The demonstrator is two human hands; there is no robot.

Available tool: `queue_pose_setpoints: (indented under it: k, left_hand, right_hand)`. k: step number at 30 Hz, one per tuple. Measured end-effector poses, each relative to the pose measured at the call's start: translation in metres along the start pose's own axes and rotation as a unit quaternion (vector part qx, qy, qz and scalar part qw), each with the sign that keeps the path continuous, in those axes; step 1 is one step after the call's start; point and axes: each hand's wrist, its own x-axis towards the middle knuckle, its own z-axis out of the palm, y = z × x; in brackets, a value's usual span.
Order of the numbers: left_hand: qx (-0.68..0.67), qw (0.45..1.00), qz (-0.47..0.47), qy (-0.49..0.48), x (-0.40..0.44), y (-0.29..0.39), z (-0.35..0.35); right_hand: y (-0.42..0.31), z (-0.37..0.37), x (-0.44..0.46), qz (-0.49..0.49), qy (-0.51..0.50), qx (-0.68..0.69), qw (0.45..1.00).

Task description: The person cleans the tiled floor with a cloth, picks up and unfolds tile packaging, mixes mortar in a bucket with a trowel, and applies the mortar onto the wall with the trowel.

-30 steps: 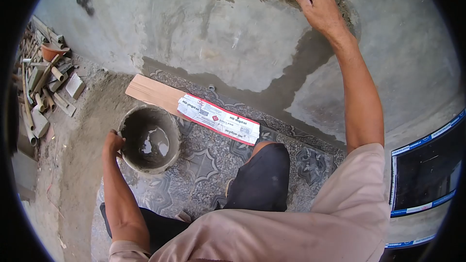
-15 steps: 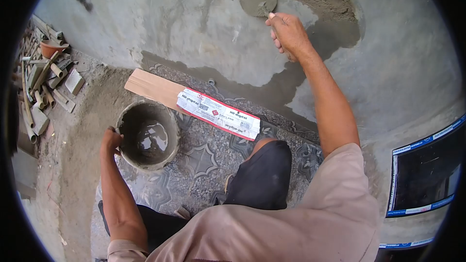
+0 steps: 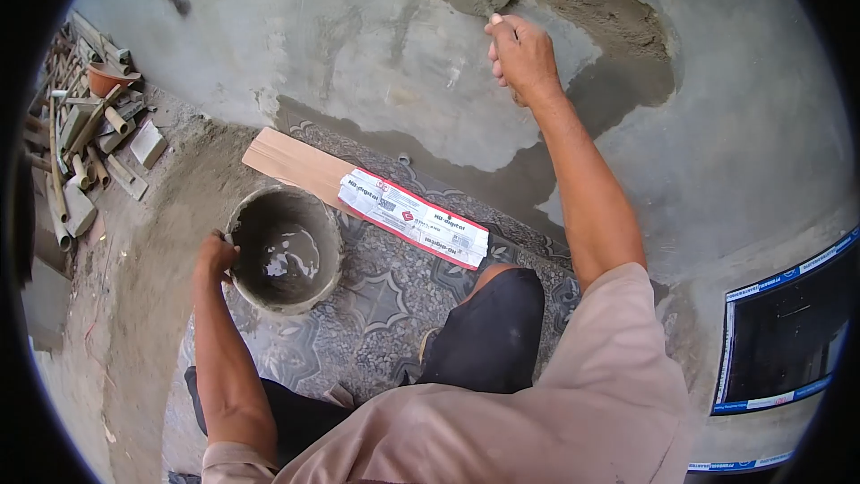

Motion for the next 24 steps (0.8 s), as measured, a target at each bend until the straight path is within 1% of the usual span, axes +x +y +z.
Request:
queue_pose_setpoints:
  k: [1, 2, 4, 5, 6, 8, 9, 10, 12, 14, 16, 17, 19, 20, 22, 23, 24]
  left_hand:
    - [-0.005, 1.000, -0.001, -0.002, -0.003, 0.001, -0.001]
    - [-0.007, 1.000, 0.001, -0.004, -0.003, 0.004, -0.002]
    - [-0.016, 1.000, -0.001, -0.002, -0.001, 0.001, -0.001]
    - [-0.031, 1.000, -0.006, -0.001, 0.000, -0.002, 0.001]
    - [-0.031, 1.000, -0.002, -0.003, 0.002, -0.005, 0.002]
    - [-0.024, 1.000, -0.008, -0.013, 0.008, -0.006, 0.002]
    - [-0.031, 0.999, -0.009, -0.010, 0.009, -0.006, 0.002]
    - [-0.033, 0.999, -0.022, -0.023, 0.005, -0.005, 0.000]
    - [-0.035, 0.998, -0.032, -0.033, 0.005, -0.005, -0.002]
    - [-0.049, 0.999, -0.015, -0.016, 0.011, -0.015, 0.002]
    - [-0.048, 0.999, -0.016, -0.013, 0.022, -0.023, 0.005]
    - [-0.044, 0.999, -0.018, -0.010, 0.021, -0.025, 0.005]
    - [-0.037, 0.999, -0.025, -0.014, 0.017, -0.021, 0.003]
    - [-0.033, 0.999, -0.028, -0.018, 0.013, -0.018, 0.001]
    - [-0.035, 0.999, -0.027, -0.019, 0.008, -0.015, -0.002]
    - [-0.036, 0.999, -0.023, -0.020, 0.006, -0.014, -0.002]
    - [-0.037, 0.999, -0.021, -0.021, 0.006, -0.014, -0.002]
  right_hand:
    - [-0.007, 0.001, 0.008, -0.019, 0.054, 0.018, 0.998]
    - [-0.007, 0.003, 0.016, -0.017, 0.056, 0.021, 0.998]
    - [-0.006, 0.008, 0.025, -0.025, 0.018, -0.051, 0.998]
    - [-0.006, 0.014, 0.019, 0.006, -0.029, -0.097, 0.995]
    - [-0.004, 0.019, 0.008, 0.006, -0.026, -0.100, 0.995]
    - [0.000, 0.031, -0.015, 0.002, -0.012, -0.041, 0.999]
    - [0.010, 0.034, -0.017, -0.013, 0.045, 0.029, 0.998]
    - [0.011, 0.034, -0.014, -0.016, 0.040, 0.030, 0.999]
    - [0.013, 0.031, -0.002, -0.028, 0.129, 0.178, 0.975]
    - [-0.005, 0.031, 0.009, -0.015, 0.123, 0.179, 0.976]
    - [-0.021, 0.036, 0.022, -0.013, 0.080, 0.157, 0.984]
    - [-0.026, 0.040, 0.027, -0.010, 0.078, 0.156, 0.985]
    - [-0.034, 0.050, 0.037, 0.007, 0.028, 0.100, 0.995]
    - [-0.034, 0.055, 0.037, 0.007, 0.027, 0.100, 0.995]
    - [-0.027, 0.066, 0.036, 0.037, -0.048, -0.012, 0.998]
    - [-0.019, 0.072, 0.035, 0.036, -0.066, -0.055, 0.996]
    - [-0.007, 0.073, 0.033, 0.035, -0.064, -0.057, 0.996]
